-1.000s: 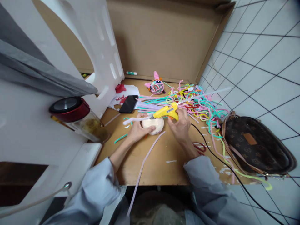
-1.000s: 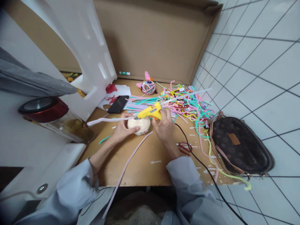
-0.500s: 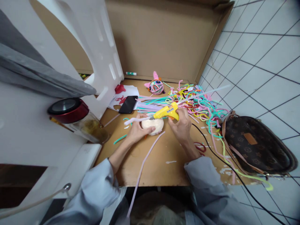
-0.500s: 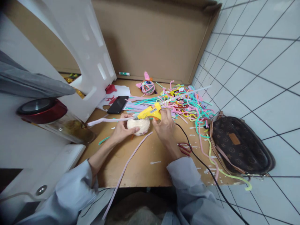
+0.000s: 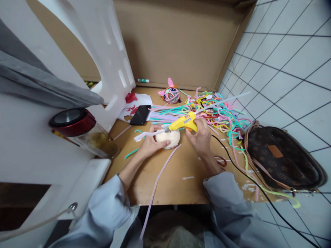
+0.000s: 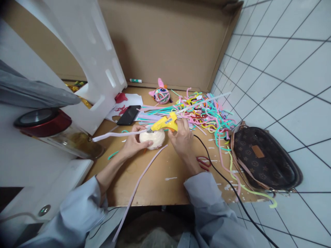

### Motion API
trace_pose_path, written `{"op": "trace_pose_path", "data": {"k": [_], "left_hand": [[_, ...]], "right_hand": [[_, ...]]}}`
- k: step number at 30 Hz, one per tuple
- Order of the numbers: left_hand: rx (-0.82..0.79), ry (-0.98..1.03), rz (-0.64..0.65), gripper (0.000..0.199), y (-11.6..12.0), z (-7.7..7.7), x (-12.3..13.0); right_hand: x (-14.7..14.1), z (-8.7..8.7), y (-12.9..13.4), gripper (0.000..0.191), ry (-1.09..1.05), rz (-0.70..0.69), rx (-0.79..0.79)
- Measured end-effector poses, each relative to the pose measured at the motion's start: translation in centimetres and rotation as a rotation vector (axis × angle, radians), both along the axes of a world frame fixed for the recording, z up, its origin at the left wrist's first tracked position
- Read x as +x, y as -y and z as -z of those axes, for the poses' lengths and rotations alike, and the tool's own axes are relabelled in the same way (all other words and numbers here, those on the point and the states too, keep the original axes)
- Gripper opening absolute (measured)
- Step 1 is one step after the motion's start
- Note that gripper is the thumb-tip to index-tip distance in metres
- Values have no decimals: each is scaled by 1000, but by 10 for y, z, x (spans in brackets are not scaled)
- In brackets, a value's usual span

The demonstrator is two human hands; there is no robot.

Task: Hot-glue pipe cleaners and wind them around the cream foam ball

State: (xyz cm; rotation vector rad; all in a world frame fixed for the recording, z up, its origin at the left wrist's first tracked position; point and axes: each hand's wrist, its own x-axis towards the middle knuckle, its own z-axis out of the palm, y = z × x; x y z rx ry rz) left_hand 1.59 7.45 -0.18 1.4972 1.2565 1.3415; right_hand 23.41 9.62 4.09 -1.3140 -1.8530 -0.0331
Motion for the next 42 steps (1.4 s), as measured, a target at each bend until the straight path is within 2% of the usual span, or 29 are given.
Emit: {"op": "trace_pose_path", "data": {"k": [8, 12, 22, 27, 32, 42], "left_hand": [[4, 1, 10, 60, 1, -2, 1], [-26, 25, 25, 62, 1, -2, 1], [5, 36, 33, 64, 0, 7, -1], [-2, 5, 13, 64, -1, 9, -3], [18, 24, 48, 63, -1, 9, -3], [1, 7, 40, 64, -2, 8, -3]], "right_hand": [[4, 1, -3, 23, -9, 6, 45], [3, 4, -4, 21, -33, -40, 98], [2, 2, -2, 17, -33, -73, 64], [7, 0, -4, 21, -10, -60, 42], [7, -1, -3, 22, -12, -60, 31], [4, 7, -8, 19, -46, -53, 63]]}}
